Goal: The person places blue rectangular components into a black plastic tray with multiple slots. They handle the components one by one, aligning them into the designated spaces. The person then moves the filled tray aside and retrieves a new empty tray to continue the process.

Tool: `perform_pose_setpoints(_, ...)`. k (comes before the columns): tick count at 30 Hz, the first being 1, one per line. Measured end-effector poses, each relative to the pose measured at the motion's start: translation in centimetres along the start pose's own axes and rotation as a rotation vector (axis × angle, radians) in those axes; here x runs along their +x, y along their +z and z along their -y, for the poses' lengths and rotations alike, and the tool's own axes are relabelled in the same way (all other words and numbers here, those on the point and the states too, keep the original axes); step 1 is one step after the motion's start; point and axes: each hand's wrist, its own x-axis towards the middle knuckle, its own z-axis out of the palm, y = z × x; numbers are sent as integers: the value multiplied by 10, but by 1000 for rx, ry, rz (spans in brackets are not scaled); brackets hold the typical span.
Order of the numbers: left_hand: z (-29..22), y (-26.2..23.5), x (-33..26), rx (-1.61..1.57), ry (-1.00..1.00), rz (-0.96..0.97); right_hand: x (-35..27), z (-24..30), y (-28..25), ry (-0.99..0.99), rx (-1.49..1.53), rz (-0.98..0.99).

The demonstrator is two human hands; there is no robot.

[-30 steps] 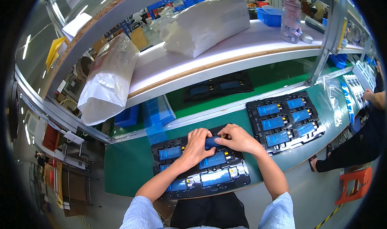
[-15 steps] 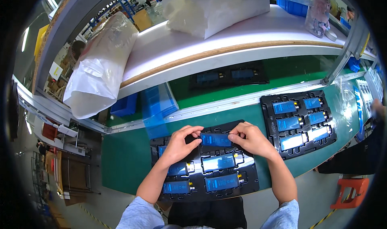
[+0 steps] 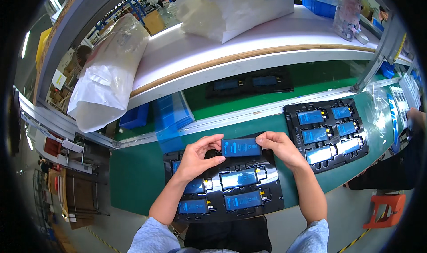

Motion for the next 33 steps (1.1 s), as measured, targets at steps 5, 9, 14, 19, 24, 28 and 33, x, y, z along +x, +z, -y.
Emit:
perform_pose_setpoints(5, -1, 4, 1, 22, 81, 1, 2, -6, -4, -24, 26, 22)
perform_pose_setpoints(9, -2, 4, 1, 118, 116, -2, 1, -7, -4, -21, 28, 29)
perform_pose_setpoints(14, -6, 5, 0, 266, 125, -35, 1, -8, -6, -32, 8, 37)
perform_pose_setpoints(19, -7, 8, 1, 402, 137, -83, -1, -3, -2, -19, 27, 15)
perform_pose_setpoints(24, -9, 12, 2, 497, 153, -125, -2, -3, -4, -19, 32, 7)
perform_pose_setpoints(28, -9, 12, 2, 501, 165, -132, 0, -6, -9, -25, 30, 56)
perform_pose_setpoints(33, -4, 11, 3, 495, 162, -121, 3, -11, -14, 34, 105, 9)
